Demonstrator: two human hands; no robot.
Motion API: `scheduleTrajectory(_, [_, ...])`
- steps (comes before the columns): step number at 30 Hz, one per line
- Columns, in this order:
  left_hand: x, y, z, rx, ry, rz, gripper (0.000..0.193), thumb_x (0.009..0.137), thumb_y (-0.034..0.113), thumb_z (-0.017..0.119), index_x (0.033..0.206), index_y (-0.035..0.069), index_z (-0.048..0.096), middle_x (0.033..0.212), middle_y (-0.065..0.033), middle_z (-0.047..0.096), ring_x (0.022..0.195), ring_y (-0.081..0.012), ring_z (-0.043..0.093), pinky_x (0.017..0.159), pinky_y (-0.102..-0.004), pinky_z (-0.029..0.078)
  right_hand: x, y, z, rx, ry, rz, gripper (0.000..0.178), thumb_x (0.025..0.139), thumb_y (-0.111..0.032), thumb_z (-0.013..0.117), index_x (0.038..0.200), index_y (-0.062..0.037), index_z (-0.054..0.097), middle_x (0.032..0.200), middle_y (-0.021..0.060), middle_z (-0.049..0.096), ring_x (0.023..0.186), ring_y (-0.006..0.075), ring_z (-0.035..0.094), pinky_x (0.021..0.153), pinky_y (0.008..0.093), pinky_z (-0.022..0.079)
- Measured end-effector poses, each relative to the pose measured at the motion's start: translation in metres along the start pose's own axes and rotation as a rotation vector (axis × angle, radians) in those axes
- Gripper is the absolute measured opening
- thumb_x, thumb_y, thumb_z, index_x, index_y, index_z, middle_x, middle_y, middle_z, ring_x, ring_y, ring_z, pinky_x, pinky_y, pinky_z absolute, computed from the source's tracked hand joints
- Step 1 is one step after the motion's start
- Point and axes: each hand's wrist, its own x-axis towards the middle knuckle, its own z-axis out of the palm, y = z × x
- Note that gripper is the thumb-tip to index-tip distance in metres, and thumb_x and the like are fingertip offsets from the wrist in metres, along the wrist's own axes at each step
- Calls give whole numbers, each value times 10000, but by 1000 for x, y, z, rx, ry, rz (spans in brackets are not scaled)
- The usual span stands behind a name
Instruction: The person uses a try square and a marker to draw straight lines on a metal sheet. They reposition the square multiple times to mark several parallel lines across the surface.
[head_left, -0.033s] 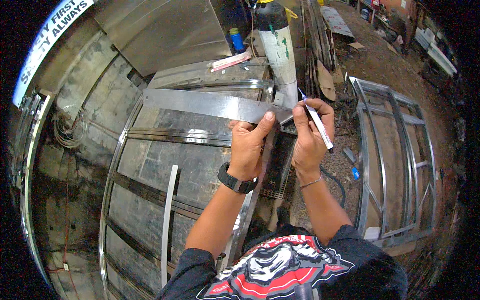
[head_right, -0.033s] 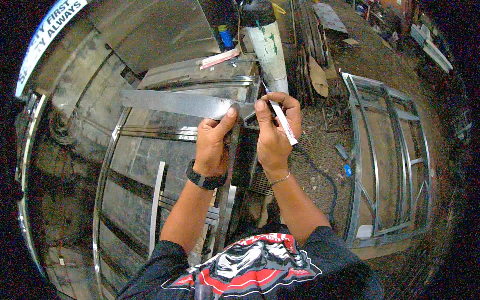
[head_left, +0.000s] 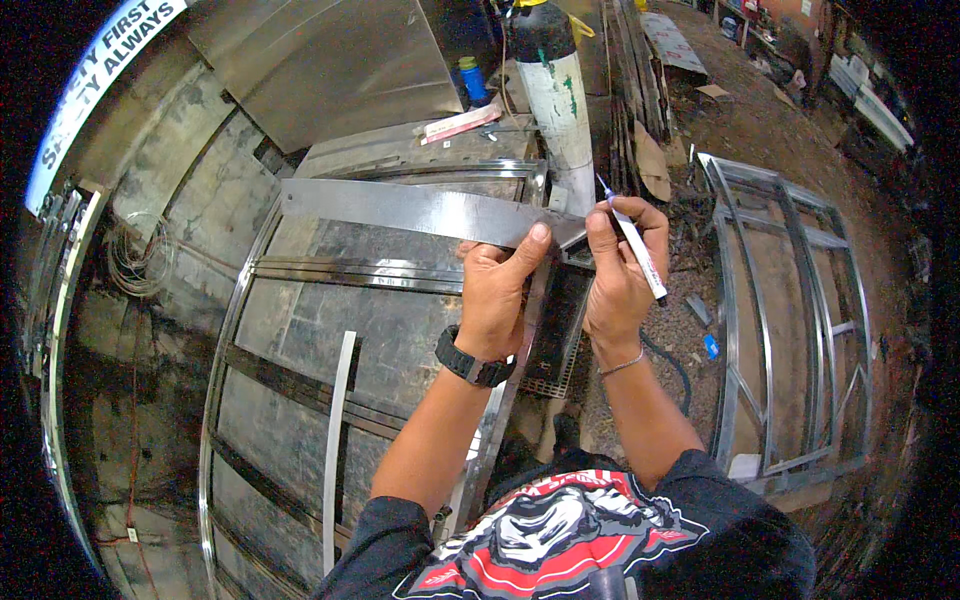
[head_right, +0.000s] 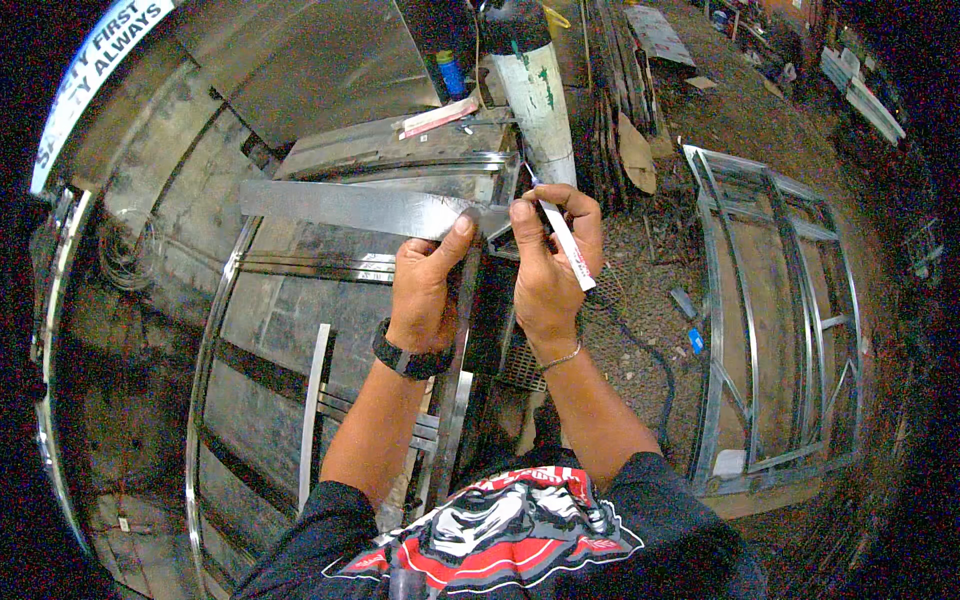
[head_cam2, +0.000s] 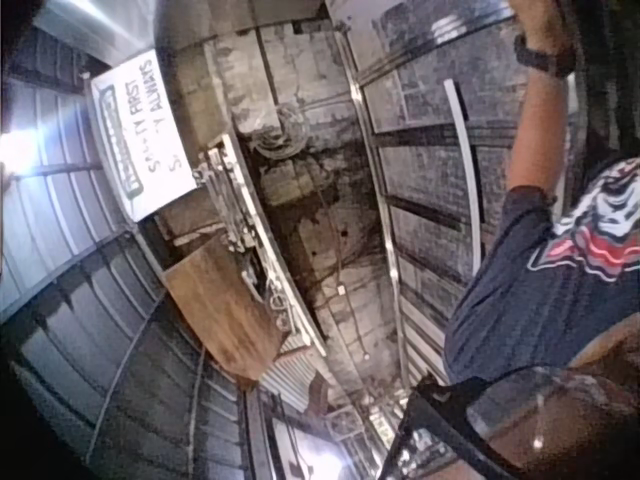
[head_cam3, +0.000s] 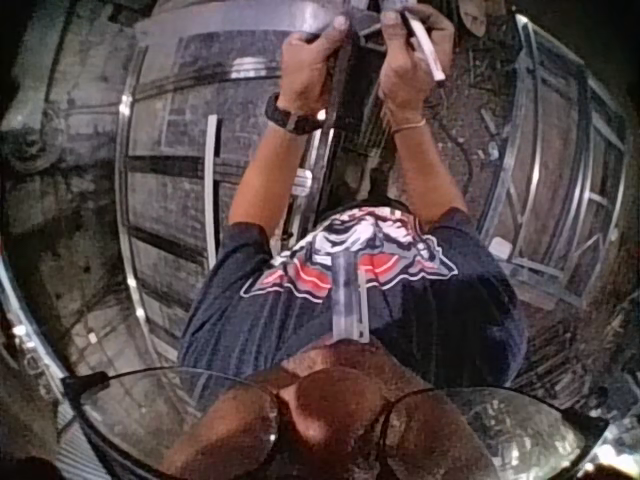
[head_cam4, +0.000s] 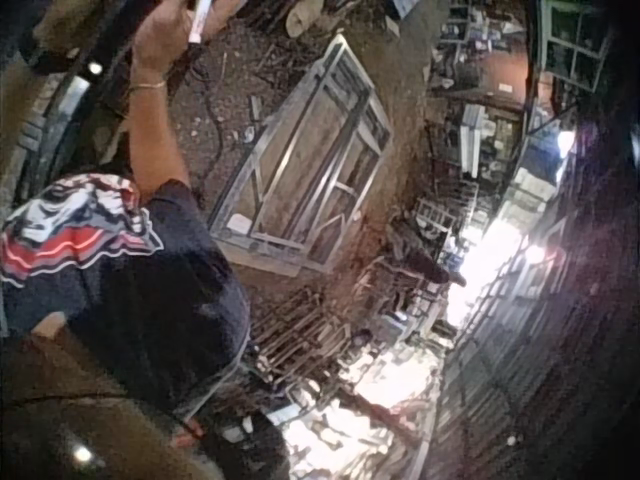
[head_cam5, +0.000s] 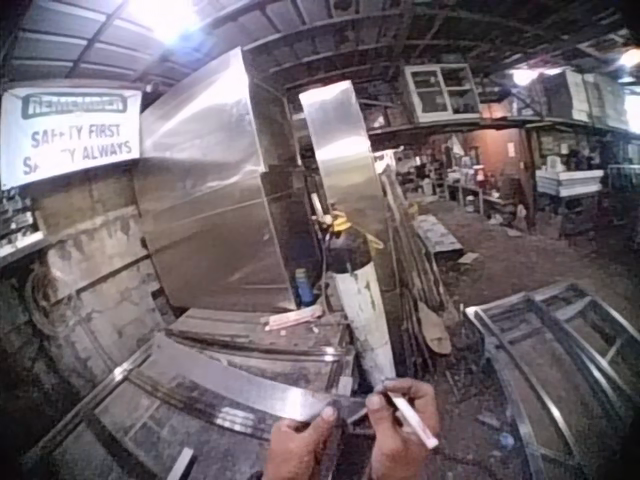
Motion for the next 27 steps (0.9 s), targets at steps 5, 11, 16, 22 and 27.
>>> scheduleTrajectory(5, [7,-2,10,-33,56,38,192,945,229,778,896,49,735,815,-25,734,639,-96,655,573,-259,512,8,0,0,-30,-16,2,251,957,-127,751,1136,-50,593,1026,15,628,913,97,572,812,240,482])
scheduleTrajectory(11, [10,0,7,-12,39,52,215,942,235,783,844,50,735,781,-29,721,601,-89,632,545,-253,498,10,3,3,-11,-12,2,232,960,-122,746,1120,-46,596,1026,19,630,908,93,573,823,241,486])
scheduleTrajectory(16, [15,-7,-4,61,24,157,237,938,253,791,843,44,735,775,-23,718,603,-79,623,538,-246,486,8,3,8,10,-7,-2,235,963,-117,741,1128,-45,590,1032,26,632,914,96,579,826,238,488])
scheduleTrajectory(22, [11,-1,1,58,54,132,254,936,270,795,822,53,728,760,-10,703,590,-66,600,514,-242,453,7,2,10,2,-16,1,237,966,-115,737,1131,-39,584,1048,36,627,930,108,581,844,248,494])
scheduleTrajectory(27, [11,-4,-1,31,55,138,250,931,267,801,804,67,721,725,12,686,550,-54,562,497,-242,433,8,4,9,-20,-24,-9,238,964,-114,738,1129,-34,585,1049,39,623,943,108,577,856,251,491])
